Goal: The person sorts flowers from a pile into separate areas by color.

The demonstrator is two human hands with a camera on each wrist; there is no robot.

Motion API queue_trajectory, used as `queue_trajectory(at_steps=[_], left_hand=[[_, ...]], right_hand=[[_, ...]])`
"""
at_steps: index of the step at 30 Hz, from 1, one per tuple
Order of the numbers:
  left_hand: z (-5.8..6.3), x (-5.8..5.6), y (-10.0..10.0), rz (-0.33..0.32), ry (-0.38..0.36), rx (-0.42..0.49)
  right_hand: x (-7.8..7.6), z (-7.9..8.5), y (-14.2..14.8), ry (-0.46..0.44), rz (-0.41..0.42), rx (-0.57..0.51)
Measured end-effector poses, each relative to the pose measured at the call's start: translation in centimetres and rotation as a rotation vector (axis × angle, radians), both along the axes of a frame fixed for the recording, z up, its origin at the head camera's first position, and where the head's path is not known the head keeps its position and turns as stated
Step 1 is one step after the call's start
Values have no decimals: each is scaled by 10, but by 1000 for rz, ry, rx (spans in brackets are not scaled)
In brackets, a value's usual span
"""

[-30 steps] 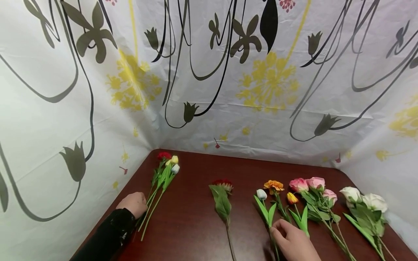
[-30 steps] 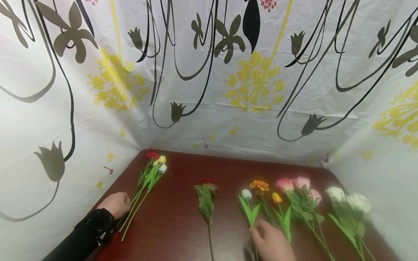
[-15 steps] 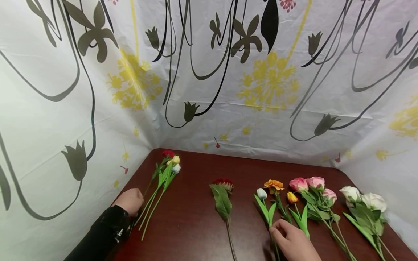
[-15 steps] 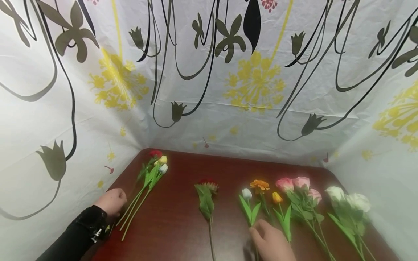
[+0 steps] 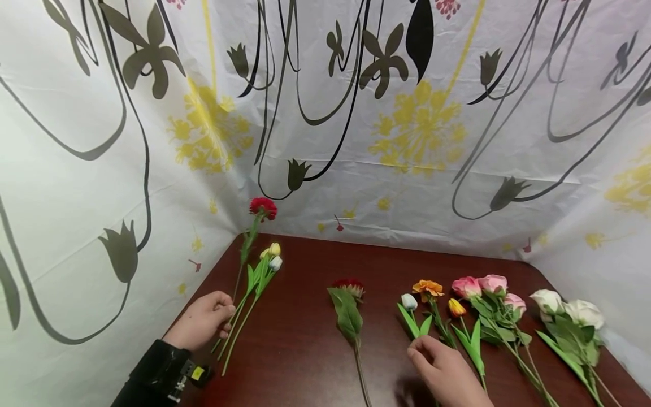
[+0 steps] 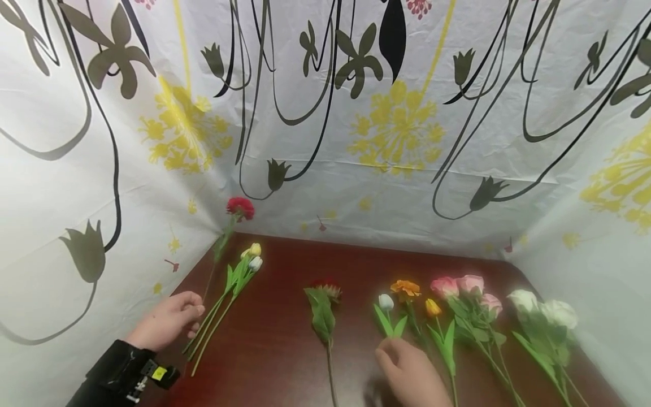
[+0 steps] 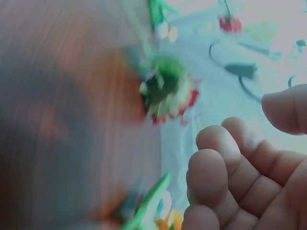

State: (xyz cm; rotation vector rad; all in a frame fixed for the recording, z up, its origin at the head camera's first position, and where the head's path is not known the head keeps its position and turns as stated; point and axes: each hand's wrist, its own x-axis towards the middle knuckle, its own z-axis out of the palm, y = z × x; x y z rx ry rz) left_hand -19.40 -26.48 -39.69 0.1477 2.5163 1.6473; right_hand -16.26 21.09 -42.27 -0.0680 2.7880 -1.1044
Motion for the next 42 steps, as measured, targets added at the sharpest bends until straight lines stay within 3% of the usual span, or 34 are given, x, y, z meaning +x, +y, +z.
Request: queue_trajectory(at_steps=[4, 8, 15, 19, 22, 25, 30, 32, 38, 42], left_hand=[[11, 14, 27, -145, 33, 45], [9, 27, 62, -242, 25, 129], [-6, 45, 126, -360, 5, 240], [-14, 50, 151, -417, -57, 304], [-19, 54, 165, -439, -124, 361], [-25, 56, 176, -448, -144, 359], [-41, 52, 187, -475, -52, 179], [-44, 52, 190, -474, -53, 143], [-45, 59, 195, -407, -85, 136], [-48, 61, 191, -384, -104, 141]], right_hand=[[3, 7, -15, 1, 158, -130], [4, 13, -33, -35, 263, -234], [7, 24, -64, -28, 287, -360], [7, 25, -72, -21, 269, -402], [6, 23, -73, -36, 235, -432], [5, 20, -73, -49, 200, -438], [3, 14, -73, -65, 183, -479], [2, 10, -73, -79, 187, -499], [-7, -5, -66, -129, 194, -483], [-16, -18, -58, -173, 207, -411]])
